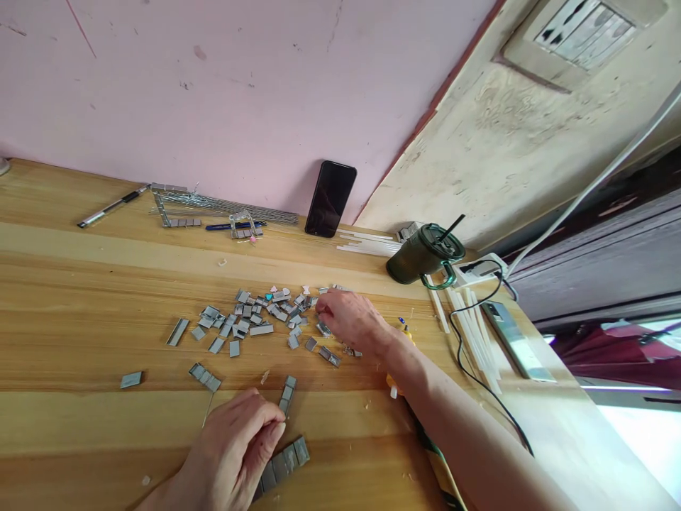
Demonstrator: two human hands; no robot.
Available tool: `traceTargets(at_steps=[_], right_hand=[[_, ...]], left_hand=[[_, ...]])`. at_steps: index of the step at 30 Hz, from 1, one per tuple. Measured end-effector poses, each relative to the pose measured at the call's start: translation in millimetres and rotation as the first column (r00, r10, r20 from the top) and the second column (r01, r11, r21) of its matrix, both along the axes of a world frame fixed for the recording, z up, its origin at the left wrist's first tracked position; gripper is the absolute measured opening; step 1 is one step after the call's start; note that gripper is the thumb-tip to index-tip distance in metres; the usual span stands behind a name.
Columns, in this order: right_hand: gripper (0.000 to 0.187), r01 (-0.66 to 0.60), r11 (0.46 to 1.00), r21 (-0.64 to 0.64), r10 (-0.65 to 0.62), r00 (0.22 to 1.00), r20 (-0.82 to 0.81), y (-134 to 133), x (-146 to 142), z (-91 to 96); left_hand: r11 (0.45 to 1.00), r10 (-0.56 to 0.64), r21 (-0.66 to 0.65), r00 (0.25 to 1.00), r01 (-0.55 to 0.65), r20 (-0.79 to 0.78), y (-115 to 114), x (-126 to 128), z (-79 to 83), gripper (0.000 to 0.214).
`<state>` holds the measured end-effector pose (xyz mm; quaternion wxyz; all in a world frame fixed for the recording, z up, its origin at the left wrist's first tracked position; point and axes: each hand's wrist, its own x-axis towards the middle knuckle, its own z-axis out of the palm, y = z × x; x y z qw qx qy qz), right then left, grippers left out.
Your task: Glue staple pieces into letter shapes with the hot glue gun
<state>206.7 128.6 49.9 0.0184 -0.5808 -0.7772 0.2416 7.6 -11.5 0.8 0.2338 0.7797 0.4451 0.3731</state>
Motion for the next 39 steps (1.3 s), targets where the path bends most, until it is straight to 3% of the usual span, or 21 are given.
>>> traceTargets(at_steps=[4,8,14,19,23,29,35,39], right_hand=[[0.013,0.042,0.992,-0.12,-0.065,0.979,-0.191,5.3,14.0,0.1],[0.003,-0.005,0.942,-0.335,-0.161,0.87,-0.467,4.2,22.5,1.7],[0.031,-0.174,0.844,-0.507,-0.296,0.638,-0.711,-14.5,23.0,9.9],[0.037,-0.223,0.811,-0.54,-0.348,0.557,-0.754,-24.0,21.3,9.5],[0.033,-0.168,0.842,-0.513,-0.329,0.595,-0.734,-21.8,21.0,6.8],[0.013,0.061,0.944,-0.323,-0.253,0.765,-0.593,-14.6,16.9,-7.5],[0.009,0.093,0.99,-0.108,-0.118,0.957,-0.265,-14.7,11.0,-7.6],[0.009,0.064,0.998,-0.016,-0.064,0.998,-0.028,-14.4,6.8,-1.4]], left_hand=[[1.0,0.013,0.014,1.0,-0.014,0.018,-0.7,1.3,-0.9,0.021],[1.0,0.002,-0.005,1.0,-0.002,-0.016,0.0,1.8,-1.3,0.022],[1.0,0.0,-0.001,1.0,0.0,-0.023,-0.1,0.4,1.3,0.02],[0.999,-0.033,0.004,0.998,0.034,-0.057,-1.1,-0.8,4.1,0.02],[1.0,-0.019,0.015,0.999,0.019,-0.031,-1.1,1.8,0.1,0.019],[0.997,0.061,0.043,0.996,-0.063,0.065,2.5,-2.0,3.9,0.017],[0.978,0.209,-0.019,0.967,-0.209,0.149,5.1,-10.7,6.8,0.015],[0.971,0.24,-0.044,0.96,-0.236,0.141,5.4,-9.7,5.8,0.022]])
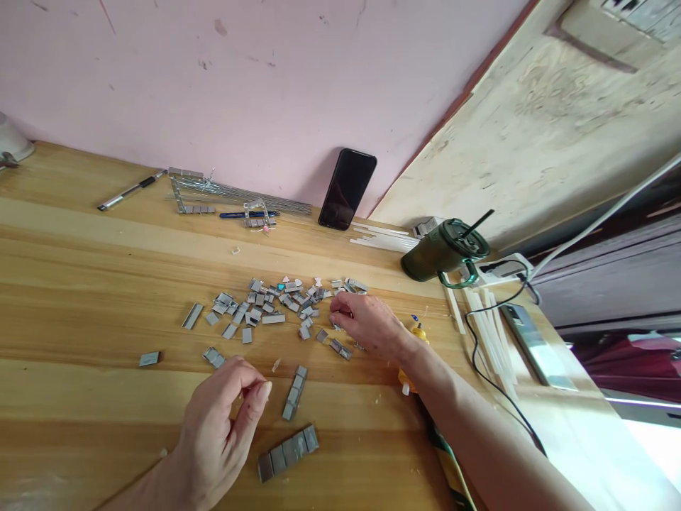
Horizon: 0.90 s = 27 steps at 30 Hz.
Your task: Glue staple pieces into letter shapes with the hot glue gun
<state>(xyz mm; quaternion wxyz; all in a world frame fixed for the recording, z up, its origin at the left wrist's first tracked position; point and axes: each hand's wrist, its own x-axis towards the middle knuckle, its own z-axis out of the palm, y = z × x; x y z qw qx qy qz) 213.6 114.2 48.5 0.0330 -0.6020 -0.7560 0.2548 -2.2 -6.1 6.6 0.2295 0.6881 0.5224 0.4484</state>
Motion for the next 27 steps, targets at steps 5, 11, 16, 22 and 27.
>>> traceTargets(at_steps=[5,11,16,22,27], right_hand=[[0.019,-0.126,0.99,0.065,0.12,0.988,0.096,-3.3,-13.6,0.0],[0.027,-0.278,0.96,0.027,0.274,0.956,0.106,4.6,-30.5,-4.5],[0.022,-0.215,0.977,0.005,0.215,0.976,0.023,11.5,-32.2,-4.7],[0.013,-0.126,0.988,-0.086,0.104,0.969,-0.222,15.2,-22.0,-8.8],[0.008,-0.26,0.915,-0.308,0.089,0.876,-0.474,6.2,-21.2,5.8]], left_hand=[[0.999,0.001,0.054,0.999,0.002,-0.045,1.4,4.5,2.9,0.025],[0.993,-0.084,0.079,0.992,0.091,-0.091,1.8,7.5,3.9,0.035],[0.992,-0.101,0.06,0.99,0.108,-0.101,0.9,7.4,3.7,0.036],[0.992,-0.118,0.037,0.989,0.122,-0.088,0.5,7.2,2.5,0.034],[0.997,-0.027,0.067,1.0,0.027,-0.004,0.9,7.3,-6.1,0.016]])
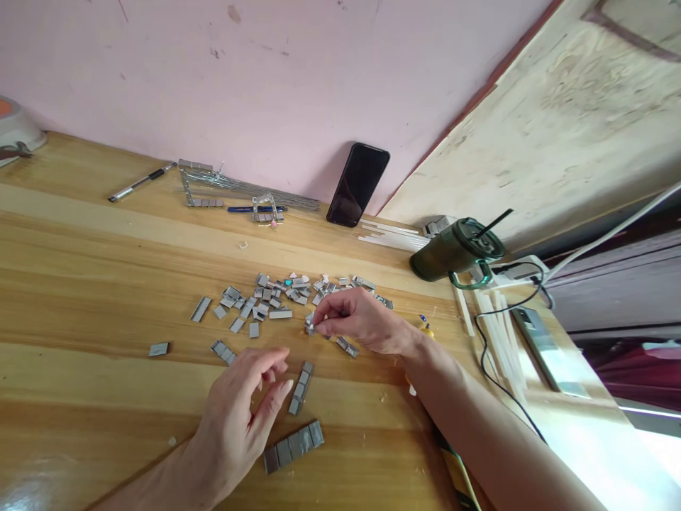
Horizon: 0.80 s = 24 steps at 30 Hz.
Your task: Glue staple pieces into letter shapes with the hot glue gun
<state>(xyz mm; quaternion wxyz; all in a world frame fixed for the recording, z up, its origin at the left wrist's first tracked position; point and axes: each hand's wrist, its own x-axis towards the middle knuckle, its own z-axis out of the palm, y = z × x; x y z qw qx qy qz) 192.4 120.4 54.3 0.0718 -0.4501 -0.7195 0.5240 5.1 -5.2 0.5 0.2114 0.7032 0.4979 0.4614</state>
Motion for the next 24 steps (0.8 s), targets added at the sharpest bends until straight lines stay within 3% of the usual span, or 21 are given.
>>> traceTargets(at_steps=[3,7,9,12,14,18,20,24], right_hand=[[0.008,-0.091,0.986,-0.143,0.076,0.992,-0.106,-11.0,-7.0,8.1],[0.007,-0.185,0.945,-0.269,0.113,0.959,-0.261,-20.2,-18.0,7.7],[0.007,-0.191,0.943,-0.271,0.118,0.957,-0.265,-20.7,-20.3,6.5],[0.006,-0.139,0.984,-0.115,0.133,0.989,-0.059,-17.7,-17.0,7.0],[0.003,-0.079,0.997,0.027,0.076,0.993,0.093,-14.2,-10.5,7.1],[0.01,0.036,0.961,0.274,-0.122,0.945,0.303,-8.0,6.2,1.9],[0.014,0.033,0.932,0.361,-0.179,0.909,0.377,-8.2,12.3,-1.4],[0.028,0.0,0.893,0.45,-0.214,0.88,0.425,-24.3,14.4,1.8]], left_hand=[[1.0,-0.009,0.014,1.0,0.008,0.014,0.4,-0.3,-0.6,0.027],[0.999,-0.054,-0.007,0.996,0.054,0.068,-0.4,-1.7,1.0,0.016],[0.996,-0.043,-0.076,0.992,0.052,0.12,-1.7,-2.7,-0.6,0.015],[0.98,0.003,-0.196,0.979,0.038,0.206,-3.4,-4.2,-2.5,0.016],[0.975,0.04,-0.221,0.963,0.021,0.268,-3.2,-4.9,-0.2,0.016],[0.986,0.076,-0.165,0.96,-0.031,0.271,-3.4,-3.3,11.1,0.014],[0.992,0.013,-0.123,0.984,0.01,0.18,-7.0,0.8,15.4,0.014],[0.963,-0.269,0.001,0.962,0.27,0.043,-19.0,14.6,13.3,0.016]])
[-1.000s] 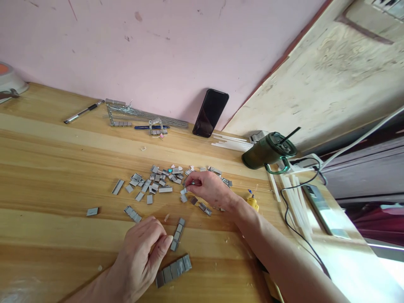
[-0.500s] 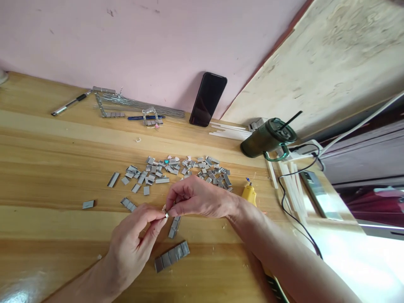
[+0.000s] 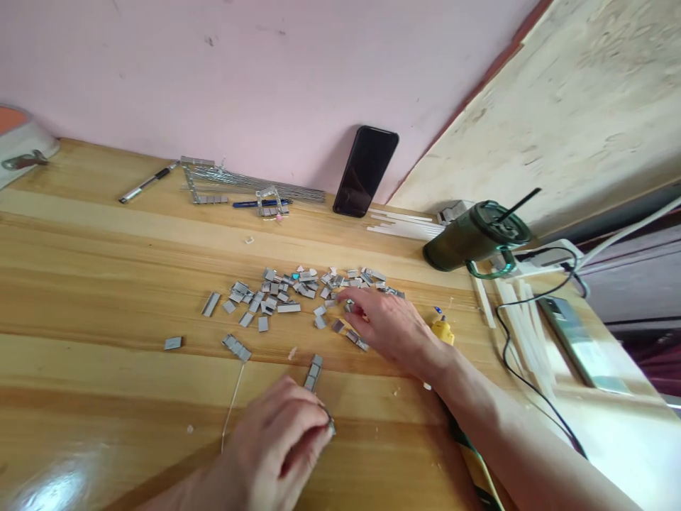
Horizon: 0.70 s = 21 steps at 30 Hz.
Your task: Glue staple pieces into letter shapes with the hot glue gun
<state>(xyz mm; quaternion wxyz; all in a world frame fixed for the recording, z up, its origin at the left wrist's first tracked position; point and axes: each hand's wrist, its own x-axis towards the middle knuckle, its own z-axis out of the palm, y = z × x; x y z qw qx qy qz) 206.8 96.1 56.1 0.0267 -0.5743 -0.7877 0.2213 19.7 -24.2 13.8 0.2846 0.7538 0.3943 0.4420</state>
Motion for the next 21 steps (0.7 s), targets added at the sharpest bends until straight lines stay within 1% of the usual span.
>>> traceTargets(at_steps=[1,2,3,4,5,6,8,10,11,13,15,16,18,21], right_hand=[[0.028,-0.007,1.0,0.007,0.007,1.0,-0.007,-7.9,-1.0,3.1],[0.027,-0.015,1.0,0.005,0.016,0.999,-0.028,-17.0,-2.4,6.8],[0.022,-0.025,0.999,-0.044,0.02,0.993,-0.114,-26.9,-3.9,10.5],[0.016,-0.052,0.991,-0.12,0.025,0.976,-0.216,-37.2,-5.6,14.0],[0.014,-0.095,0.972,-0.217,0.03,0.958,-0.287,-47.2,-7.3,16.8],[0.016,-0.113,0.948,-0.296,0.006,0.941,-0.34,-56.6,-9.1,18.8],[0.02,-0.103,0.902,-0.419,-0.077,0.918,-0.39,-71.7,-12.6,19.8],[0.025,-0.055,0.85,-0.524,-0.197,0.889,-0.413,-80.8,-15.4,17.4],[0.028,-0.045,0.823,-0.566,-0.254,0.862,-0.439,-83.3,-16.4,15.2],[0.033,-0.061,0.778,-0.625,-0.346,0.788,-0.508,-85.5,-17.3,9.9],[0.039,-0.105,0.744,-0.66,-0.402,0.72,-0.566,-86.2,-17.1,4.5],[0.041,-0.12,0.728,-0.675,-0.422,0.697,-0.579,-86.6,-16.7,2.2],[0.043,-0.128,0.703,-0.699,-0.452,0.678,-0.579,-88.0,-15.8,-1.0],[0.038,-0.079,0.708,-0.702,-0.459,0.703,-0.543,-90.3,-15.0,-2.2]], left_hand=[[0.999,-0.014,0.041,1.0,0.013,0.017,-2.5,3.1,-2.2,0.015],[0.998,-0.04,0.043,0.999,0.04,0.008,-4.5,5.5,-4.4,0.015],[0.997,-0.051,0.051,0.999,0.05,0.01,-5.9,6.9,-6.2,0.014],[0.998,-0.046,0.049,0.999,0.045,0.011,-6.9,7.5,-7.5,0.014],[0.998,-0.038,0.04,0.999,0.038,0.008,-7.4,7.4,-8.1,0.015],[0.999,-0.026,0.035,1.0,0.026,0.007,-7.6,6.7,-8.1,0.015],[1.0,-0.003,0.028,1.0,0.003,0.0,-7.5,4.5,-6.8,0.016],[0.999,0.003,0.039,1.0,-0.002,-0.01,-7.0,2.7,-5.4,0.016],[0.999,0.001,0.041,1.0,-0.001,-0.018,-6.8,2.1,-5.1,0.016],[0.999,-0.002,0.038,1.0,0.003,-0.028,-6.4,1.3,-5.4,0.017],[1.0,-0.014,0.028,1.0,0.015,-0.019,-6.1,0.8,-6.7,0.02],[0.999,-0.02,0.026,1.0,0.02,-0.011,-6.0,0.6,-7.4,0.021],[0.999,-0.023,0.027,1.0,0.024,-0.015,-5.8,0.4,-7.9,0.023],[0.999,-0.007,0.049,0.994,0.013,-0.112,-5.1,1.8,-4.9,0.021]])
